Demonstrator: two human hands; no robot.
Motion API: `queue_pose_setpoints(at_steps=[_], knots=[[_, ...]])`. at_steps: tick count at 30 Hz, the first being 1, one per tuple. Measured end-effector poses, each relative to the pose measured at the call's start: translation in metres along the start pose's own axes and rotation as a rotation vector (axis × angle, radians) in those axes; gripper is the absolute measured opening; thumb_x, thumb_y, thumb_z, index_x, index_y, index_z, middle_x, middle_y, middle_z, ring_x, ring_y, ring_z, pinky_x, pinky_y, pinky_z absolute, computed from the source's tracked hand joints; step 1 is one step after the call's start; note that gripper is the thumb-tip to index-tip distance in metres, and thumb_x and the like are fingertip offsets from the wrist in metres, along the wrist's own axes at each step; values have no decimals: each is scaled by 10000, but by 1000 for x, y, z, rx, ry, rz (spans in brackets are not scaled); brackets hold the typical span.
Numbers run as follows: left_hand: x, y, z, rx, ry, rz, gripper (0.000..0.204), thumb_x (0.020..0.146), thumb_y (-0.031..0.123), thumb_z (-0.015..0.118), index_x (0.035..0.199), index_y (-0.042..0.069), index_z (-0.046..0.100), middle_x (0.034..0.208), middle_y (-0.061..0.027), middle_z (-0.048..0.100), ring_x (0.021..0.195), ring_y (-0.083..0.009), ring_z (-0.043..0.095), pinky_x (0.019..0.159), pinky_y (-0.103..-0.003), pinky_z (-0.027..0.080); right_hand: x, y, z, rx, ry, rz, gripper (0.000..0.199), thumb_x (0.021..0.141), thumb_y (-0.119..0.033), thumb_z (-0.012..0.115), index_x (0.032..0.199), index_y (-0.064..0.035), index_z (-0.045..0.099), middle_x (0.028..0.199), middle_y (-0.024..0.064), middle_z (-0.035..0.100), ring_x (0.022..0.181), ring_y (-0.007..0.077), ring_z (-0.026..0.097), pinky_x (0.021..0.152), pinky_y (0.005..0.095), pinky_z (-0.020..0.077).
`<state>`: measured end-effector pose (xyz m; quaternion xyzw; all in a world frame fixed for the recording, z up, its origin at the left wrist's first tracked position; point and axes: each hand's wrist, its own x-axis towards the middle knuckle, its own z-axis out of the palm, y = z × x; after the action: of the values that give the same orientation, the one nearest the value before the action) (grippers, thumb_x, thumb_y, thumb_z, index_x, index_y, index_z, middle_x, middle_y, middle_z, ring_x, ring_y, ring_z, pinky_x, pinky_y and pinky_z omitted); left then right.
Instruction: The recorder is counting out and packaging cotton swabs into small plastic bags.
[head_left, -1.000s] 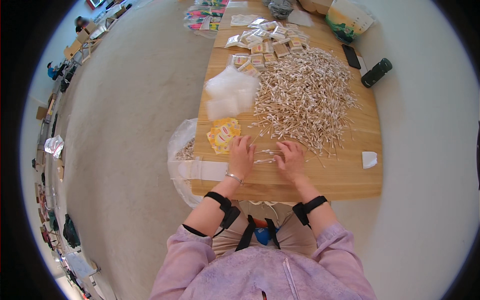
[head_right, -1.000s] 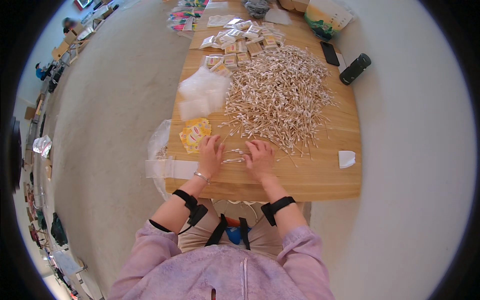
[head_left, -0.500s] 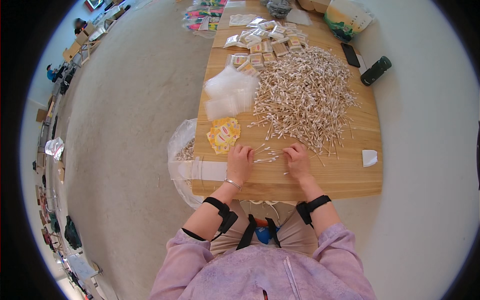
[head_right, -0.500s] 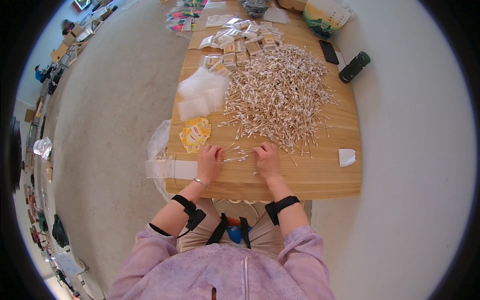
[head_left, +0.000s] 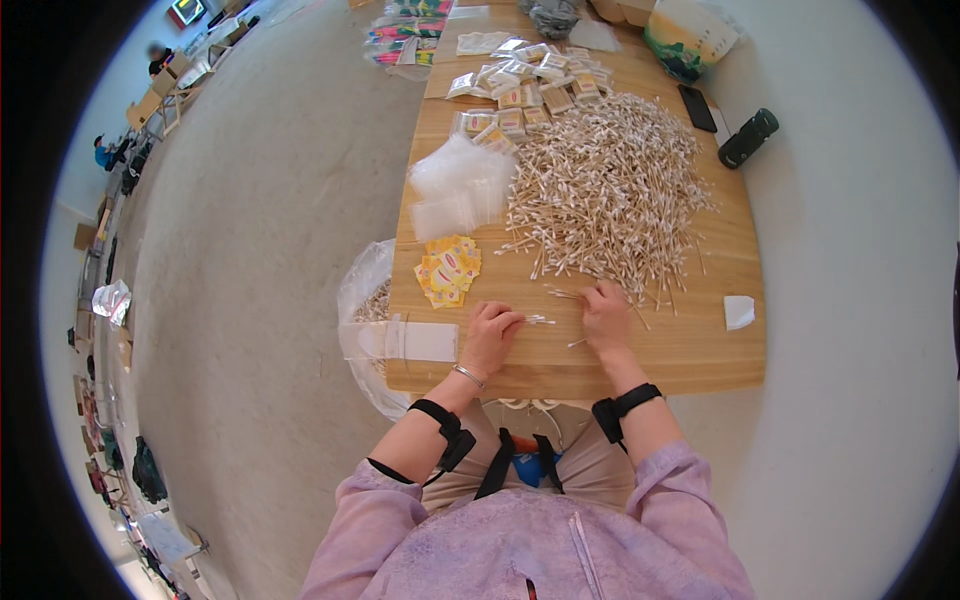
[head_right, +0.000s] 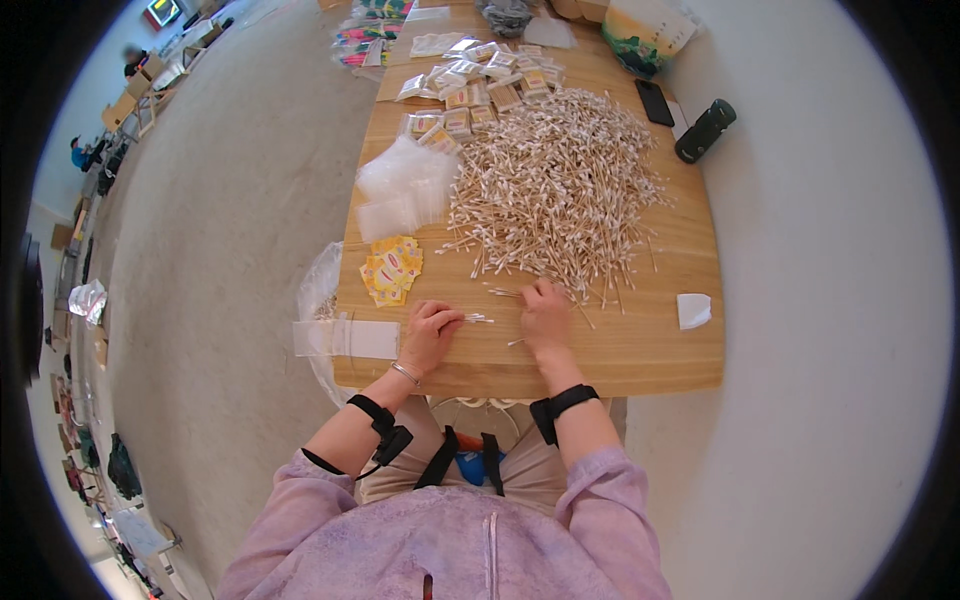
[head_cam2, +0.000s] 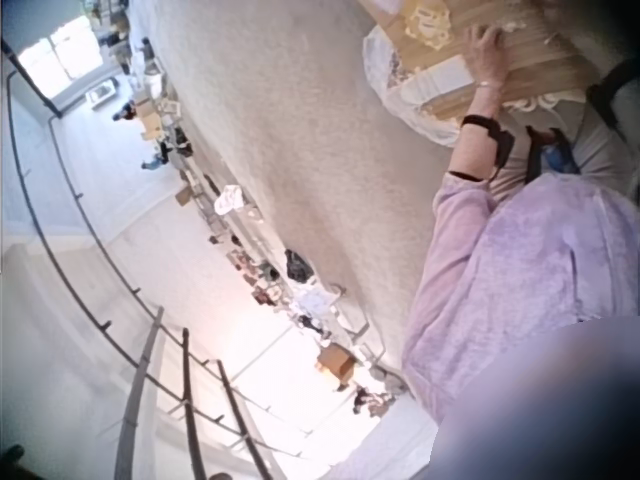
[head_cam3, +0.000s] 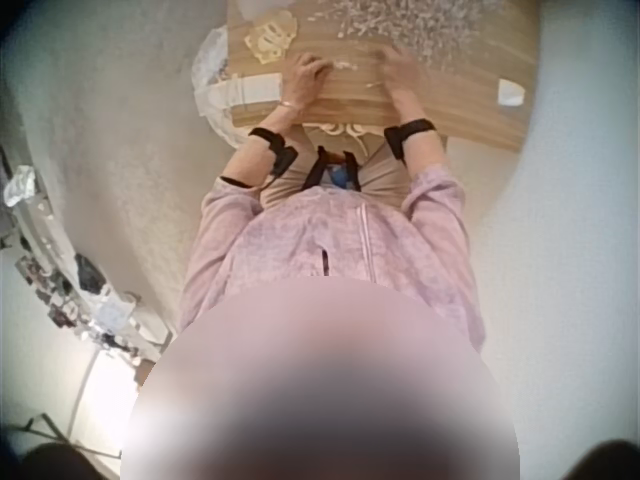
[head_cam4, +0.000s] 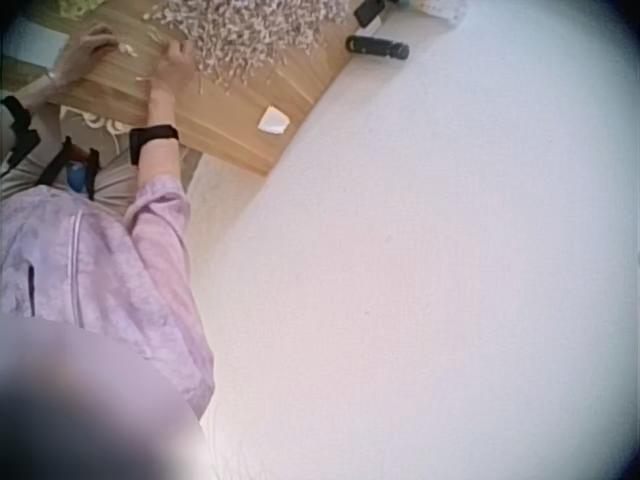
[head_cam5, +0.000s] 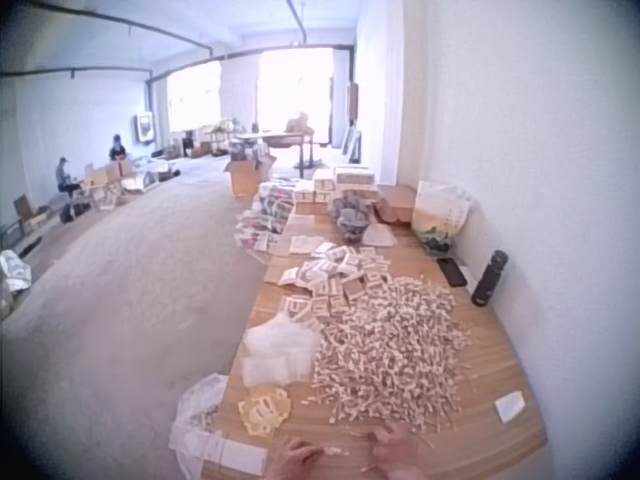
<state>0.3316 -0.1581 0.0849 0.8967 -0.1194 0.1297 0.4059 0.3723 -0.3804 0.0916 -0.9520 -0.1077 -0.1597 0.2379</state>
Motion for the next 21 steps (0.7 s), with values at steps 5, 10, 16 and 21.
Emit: queue_pose_setpoints(at_steps=[5,10,16,21], knots=[[1,17,3,58,93,-44,414,755,80,697,1156,70,591,1138,-136,559,1085,-322,499,935,-397,414,-2,-45,20,130,-151,-83,214,733,-50,619,930,-113,677,907,76,590,909,281,551,779,370,469],[-4,10,1,48,-50,30,472,755,70,693,1203,55,543,1248,-145,506,1219,-343,429,1028,-423,366,-15,-30,-10,241,-115,-99,279,707,-59,656,979,-118,665,923,89,589,911,276,548,796,369,463],[-2,7,-1,5,-25,66,304,760,53,677,1057,26,615,1138,-133,575,1135,-335,499,998,-420,400,-36,14,-57,19,-332,-117,212,685,-84,698,888,-116,647,935,93,561,919,287,534,815,374,449],[-4,5,3,-81,-46,94,286,739,33,669,1021,26,615,1092,-121,580,1100,-319,510,996,-427,400,-26,18,-29,-119,-130,80,103,753,-100,657,829,-99,587,902,92,547,915,286,532,788,394,451]])
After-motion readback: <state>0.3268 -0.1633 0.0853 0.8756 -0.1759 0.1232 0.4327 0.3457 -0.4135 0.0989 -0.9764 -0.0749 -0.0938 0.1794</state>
